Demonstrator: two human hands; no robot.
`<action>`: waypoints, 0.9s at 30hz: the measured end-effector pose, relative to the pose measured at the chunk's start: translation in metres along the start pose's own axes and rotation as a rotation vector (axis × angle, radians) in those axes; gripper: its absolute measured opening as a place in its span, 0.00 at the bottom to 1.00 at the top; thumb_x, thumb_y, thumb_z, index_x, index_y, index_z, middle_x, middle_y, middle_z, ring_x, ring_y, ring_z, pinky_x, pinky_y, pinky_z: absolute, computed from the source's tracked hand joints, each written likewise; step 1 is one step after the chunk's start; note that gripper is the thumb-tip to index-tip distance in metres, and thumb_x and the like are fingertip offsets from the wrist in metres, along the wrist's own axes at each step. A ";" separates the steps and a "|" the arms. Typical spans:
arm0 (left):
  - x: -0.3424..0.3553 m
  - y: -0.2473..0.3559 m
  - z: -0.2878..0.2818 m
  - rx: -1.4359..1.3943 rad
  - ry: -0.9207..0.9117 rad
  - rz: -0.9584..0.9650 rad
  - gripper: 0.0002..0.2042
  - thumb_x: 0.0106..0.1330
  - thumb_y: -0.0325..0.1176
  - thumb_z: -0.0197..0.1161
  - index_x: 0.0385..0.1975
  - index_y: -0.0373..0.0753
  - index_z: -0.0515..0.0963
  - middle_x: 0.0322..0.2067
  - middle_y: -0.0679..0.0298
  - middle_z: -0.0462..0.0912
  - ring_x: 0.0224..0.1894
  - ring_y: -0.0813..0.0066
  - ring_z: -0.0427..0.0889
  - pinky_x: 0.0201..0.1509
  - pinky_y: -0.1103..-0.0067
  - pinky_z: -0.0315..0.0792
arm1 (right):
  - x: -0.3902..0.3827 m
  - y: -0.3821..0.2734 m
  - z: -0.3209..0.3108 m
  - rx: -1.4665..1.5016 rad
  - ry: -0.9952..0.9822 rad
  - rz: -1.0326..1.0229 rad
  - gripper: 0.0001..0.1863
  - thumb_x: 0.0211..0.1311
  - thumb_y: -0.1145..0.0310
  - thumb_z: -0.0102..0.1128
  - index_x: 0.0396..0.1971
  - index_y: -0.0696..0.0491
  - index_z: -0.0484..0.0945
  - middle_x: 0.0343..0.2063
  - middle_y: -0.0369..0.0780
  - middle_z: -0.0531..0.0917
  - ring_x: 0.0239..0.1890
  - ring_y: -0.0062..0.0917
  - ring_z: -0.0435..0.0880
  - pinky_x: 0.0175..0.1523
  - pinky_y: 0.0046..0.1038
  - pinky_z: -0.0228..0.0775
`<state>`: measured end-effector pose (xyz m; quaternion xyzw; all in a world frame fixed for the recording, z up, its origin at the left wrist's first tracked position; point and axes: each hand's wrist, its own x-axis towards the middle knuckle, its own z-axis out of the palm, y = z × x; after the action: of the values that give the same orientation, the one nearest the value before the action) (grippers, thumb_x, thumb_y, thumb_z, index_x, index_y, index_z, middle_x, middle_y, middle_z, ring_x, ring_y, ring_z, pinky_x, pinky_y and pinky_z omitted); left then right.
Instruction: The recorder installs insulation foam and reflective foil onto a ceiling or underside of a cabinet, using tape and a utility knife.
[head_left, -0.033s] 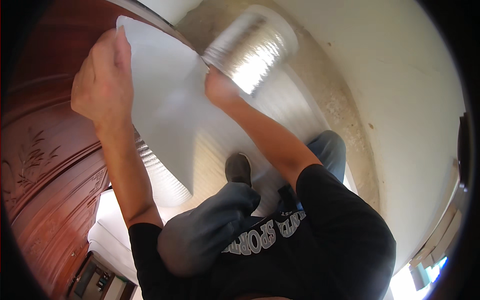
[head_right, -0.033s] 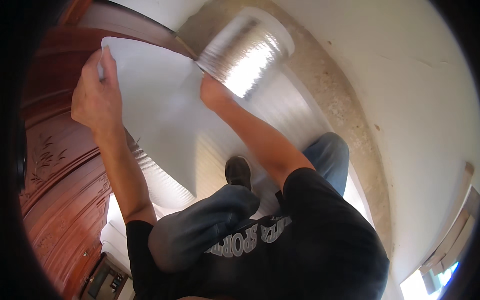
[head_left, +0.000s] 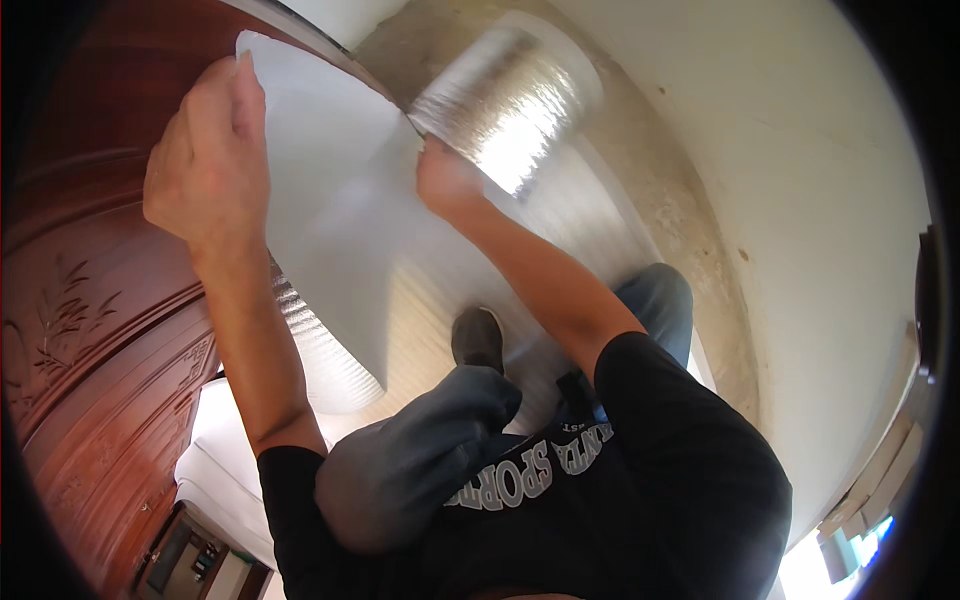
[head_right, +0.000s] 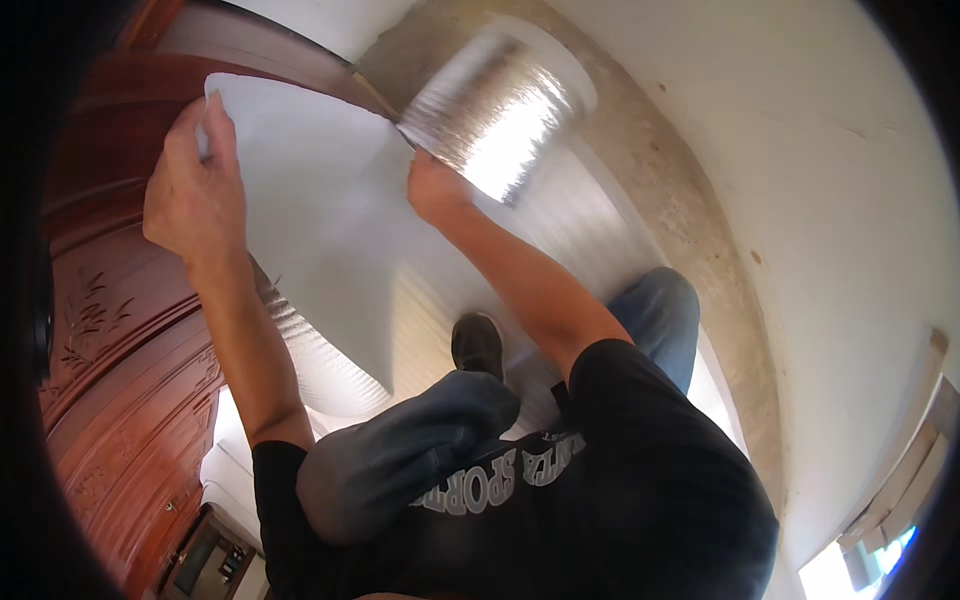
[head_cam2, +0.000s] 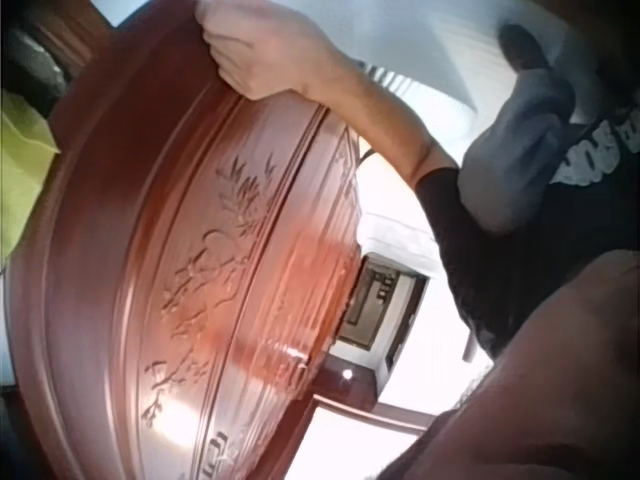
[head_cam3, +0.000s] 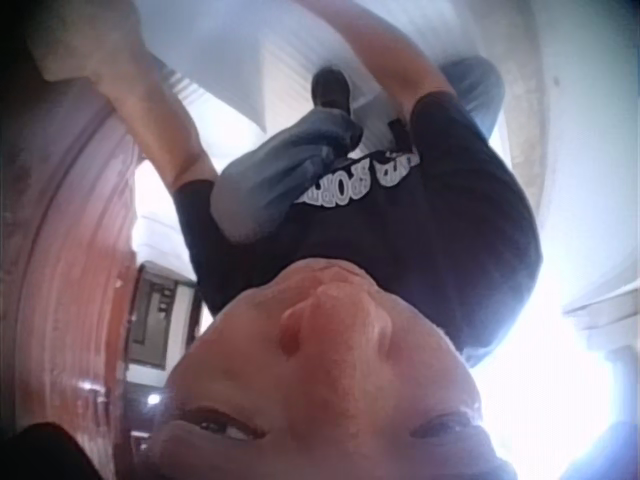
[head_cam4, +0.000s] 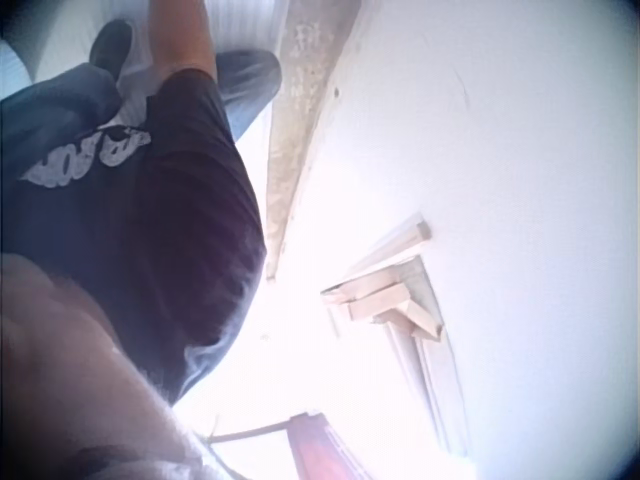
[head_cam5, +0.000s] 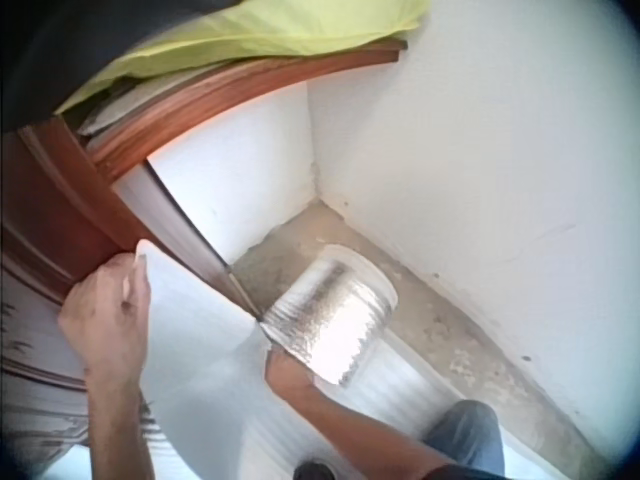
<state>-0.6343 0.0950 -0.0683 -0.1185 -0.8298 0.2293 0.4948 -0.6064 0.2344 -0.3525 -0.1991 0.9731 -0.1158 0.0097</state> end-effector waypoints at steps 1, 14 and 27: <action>0.001 0.001 0.003 -0.026 0.019 -0.006 0.09 0.57 0.42 0.74 0.29 0.54 0.79 0.17 0.78 0.77 0.16 0.77 0.76 0.20 0.81 0.70 | -0.003 0.005 0.010 0.439 0.022 0.256 0.18 0.68 0.62 0.50 0.48 0.61 0.71 0.37 0.53 0.80 0.40 0.44 0.83 0.47 0.41 0.75; -0.005 -0.009 0.000 -0.009 0.022 0.006 0.08 0.56 0.42 0.75 0.29 0.54 0.80 0.17 0.78 0.76 0.16 0.78 0.74 0.20 0.82 0.69 | 0.001 0.007 0.018 0.482 -0.233 0.284 0.19 0.70 0.60 0.46 0.52 0.58 0.63 0.39 0.54 0.81 0.40 0.48 0.84 0.46 0.46 0.77; 0.006 0.006 0.016 -0.132 0.118 0.021 0.09 0.56 0.42 0.76 0.32 0.52 0.83 0.14 0.77 0.73 0.14 0.78 0.72 0.17 0.81 0.66 | 0.020 0.063 0.116 0.121 0.109 -0.019 0.12 0.65 0.69 0.50 0.36 0.61 0.80 0.35 0.46 0.84 0.44 0.38 0.81 0.51 0.37 0.71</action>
<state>-0.6514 0.0991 -0.0730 -0.1727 -0.8112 0.1720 0.5316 -0.6418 0.2575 -0.4791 -0.2009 0.9614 -0.1851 -0.0326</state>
